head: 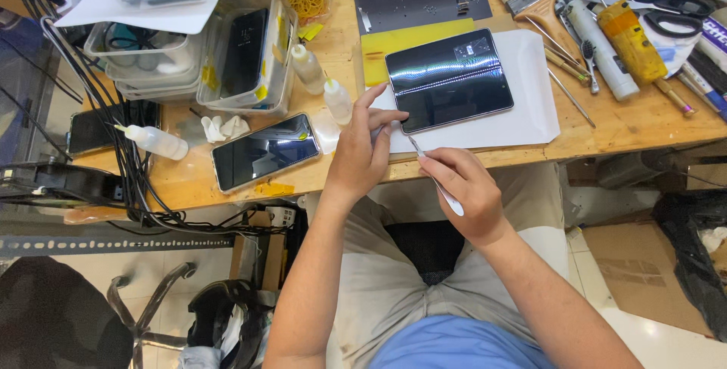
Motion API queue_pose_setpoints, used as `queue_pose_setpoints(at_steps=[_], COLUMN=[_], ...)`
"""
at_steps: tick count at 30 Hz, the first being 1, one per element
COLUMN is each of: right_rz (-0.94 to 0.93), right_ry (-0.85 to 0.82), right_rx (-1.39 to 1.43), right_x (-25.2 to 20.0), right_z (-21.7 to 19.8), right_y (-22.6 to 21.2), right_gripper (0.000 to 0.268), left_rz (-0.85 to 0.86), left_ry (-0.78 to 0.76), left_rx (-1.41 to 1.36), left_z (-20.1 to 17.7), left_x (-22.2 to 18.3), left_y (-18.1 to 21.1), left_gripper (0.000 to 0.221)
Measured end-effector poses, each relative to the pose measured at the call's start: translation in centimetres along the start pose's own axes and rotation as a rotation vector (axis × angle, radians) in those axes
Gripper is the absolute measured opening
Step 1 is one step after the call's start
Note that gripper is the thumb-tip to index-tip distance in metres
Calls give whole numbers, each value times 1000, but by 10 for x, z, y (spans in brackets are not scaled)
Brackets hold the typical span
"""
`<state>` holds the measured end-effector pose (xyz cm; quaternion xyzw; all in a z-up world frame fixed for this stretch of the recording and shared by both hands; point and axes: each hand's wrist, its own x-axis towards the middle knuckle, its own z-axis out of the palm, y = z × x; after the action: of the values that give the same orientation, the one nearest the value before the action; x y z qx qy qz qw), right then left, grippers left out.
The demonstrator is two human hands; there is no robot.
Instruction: The person uses a white plastic pry tool to separate the screen from the tablet frame along the bottom and side edges. They briefly connect a small cable to the device, then continue prying the screen away from the chassis.
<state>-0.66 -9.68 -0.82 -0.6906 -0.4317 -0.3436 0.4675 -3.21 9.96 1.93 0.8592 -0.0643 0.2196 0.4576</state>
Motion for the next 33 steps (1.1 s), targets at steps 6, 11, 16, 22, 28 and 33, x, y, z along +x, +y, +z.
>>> queue_pose_setpoints(at_steps=[6,11,16,22,28,33], right_rz=[-7,-23,-11,-19,-20,-22], right_ry=[-40,-40,-65,-64,-68,-86], right_rx=[-22,-30,-34,-50,-59,-67], right_x=[-1,0,5,3,2,6], right_z=[1,3,2,4,3,2], right_y=[0,1,-1,3,3,3], right_gripper=[13,13,11,12,12,12], left_rz=[16,16,13,9,-8,-13], left_ry=[10,9,6,6,1,2], left_rx=[-11,-8,-8,7,12,1], left_z=[0,1,0,-1,-1,-1], left_x=[0,-1,0,1,1,0], left_y=[1,0,0,4,5,4], left_gripper=[59,57,57,55,53,54])
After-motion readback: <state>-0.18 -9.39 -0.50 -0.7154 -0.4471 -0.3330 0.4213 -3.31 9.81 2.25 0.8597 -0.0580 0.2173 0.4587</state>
